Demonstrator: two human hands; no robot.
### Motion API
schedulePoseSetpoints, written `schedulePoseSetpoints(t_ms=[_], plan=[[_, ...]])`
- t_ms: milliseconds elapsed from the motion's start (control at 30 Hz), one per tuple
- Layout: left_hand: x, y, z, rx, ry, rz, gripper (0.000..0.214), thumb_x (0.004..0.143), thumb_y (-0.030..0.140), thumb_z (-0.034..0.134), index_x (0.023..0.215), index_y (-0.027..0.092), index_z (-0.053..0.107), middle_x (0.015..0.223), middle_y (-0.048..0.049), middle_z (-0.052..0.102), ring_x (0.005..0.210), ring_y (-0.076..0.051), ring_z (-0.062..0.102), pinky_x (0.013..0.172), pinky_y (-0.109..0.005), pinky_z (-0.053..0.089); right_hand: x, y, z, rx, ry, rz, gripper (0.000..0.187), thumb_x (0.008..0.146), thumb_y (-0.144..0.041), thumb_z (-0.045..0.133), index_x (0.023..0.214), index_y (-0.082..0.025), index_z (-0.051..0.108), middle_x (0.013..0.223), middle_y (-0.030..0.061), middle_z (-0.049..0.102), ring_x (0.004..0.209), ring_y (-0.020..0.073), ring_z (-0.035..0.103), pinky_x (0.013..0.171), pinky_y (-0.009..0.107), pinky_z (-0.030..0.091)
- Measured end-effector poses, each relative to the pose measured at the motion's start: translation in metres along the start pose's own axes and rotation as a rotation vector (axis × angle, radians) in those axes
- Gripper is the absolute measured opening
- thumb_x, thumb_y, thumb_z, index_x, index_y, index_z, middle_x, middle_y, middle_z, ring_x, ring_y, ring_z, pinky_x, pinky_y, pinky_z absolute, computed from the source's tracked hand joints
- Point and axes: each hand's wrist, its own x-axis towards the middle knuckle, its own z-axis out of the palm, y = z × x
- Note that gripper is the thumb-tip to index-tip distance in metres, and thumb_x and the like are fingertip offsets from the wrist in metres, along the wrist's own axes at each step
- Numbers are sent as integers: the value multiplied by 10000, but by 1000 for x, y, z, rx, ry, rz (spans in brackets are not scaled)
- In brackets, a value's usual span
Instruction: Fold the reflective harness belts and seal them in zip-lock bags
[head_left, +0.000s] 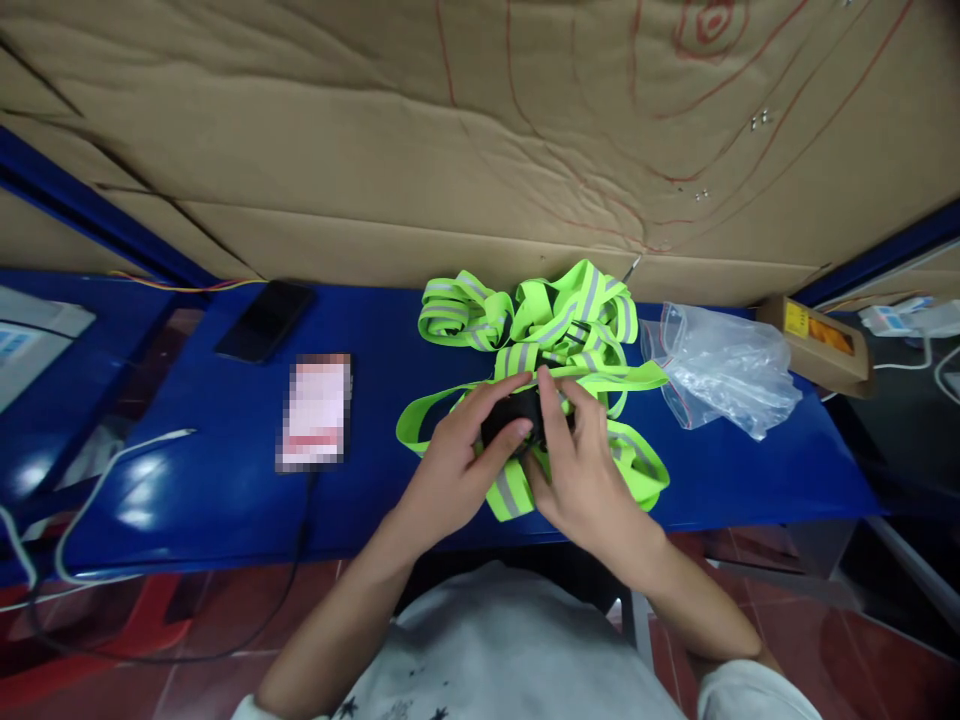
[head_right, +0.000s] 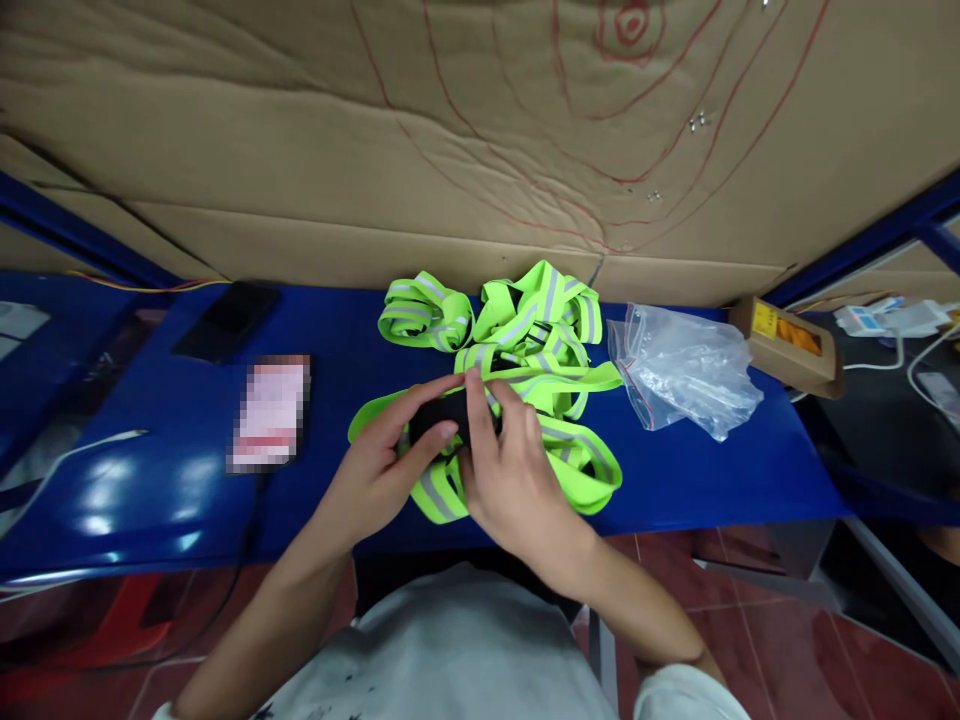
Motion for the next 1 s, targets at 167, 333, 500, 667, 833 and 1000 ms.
schedulePoseSetpoints(t_ms=[167, 333, 500, 667, 833, 1000], plan=[[3, 13, -17, -101, -104, -5, 519, 989, 394, 725, 1484, 294, 603, 1477, -38, 670, 1277, -187, 652, 1120, -276, 497, 14, 30, -33, 306, -181, -121, 1204, 839, -622, 828, 1743, -291, 105, 1650, 172, 411, 1531, 383, 406, 1252, 618, 397], [23, 30, -28, -342, -56, 16, 640, 933, 466, 781, 1520, 354, 555, 1400, -51, 685, 1193, -236, 686, 997, -316, 579, 49, 43, -48, 737, -282, -89, 737, 758, -578, 914, 1372, -246, 679, 1289, 84, 755, 1191, 298, 727, 1090, 469, 587], [54, 34, -26, -493, -52, 153, 1011, 778, 669, 857, 1620, 356, 395, 1472, -99, 642, 1287, -305, 677, 1046, -404, 591, 86, 27, -52, 1121, -80, 220, 374, 926, -603, 744, 973, -231, 751, 901, 29, 786, 824, 217, 776, 836, 394, 682], [80, 55, -41, -299, -162, 118, 465, 931, 546, 761, 1229, 189, 765, 1108, -92, 809, 1026, -260, 770, 975, -391, 623, 117, 28, -77, 1157, -125, 145, 486, 902, -670, 716, 1117, -234, 735, 1008, 57, 793, 1019, 280, 782, 869, 475, 678], [93, 62, -48, -234, -123, 173, 404, 987, 551, 677, 1065, 180, 816, 1123, -78, 823, 1115, -274, 764, 1022, -382, 608, 130, 37, -77, 915, 208, -5, 533, 938, -695, 664, 1241, -259, 705, 1209, 75, 764, 1206, 284, 730, 1004, 506, 633], [112, 31, -26, -376, -142, 174, 613, 805, 580, 863, 1279, 215, 732, 1391, -70, 735, 1337, -309, 664, 1152, -428, 549, 136, 41, -50, 835, 149, -39, 438, 1000, -643, 615, 1190, -276, 761, 1230, 48, 766, 1237, 245, 710, 1084, 440, 597]])
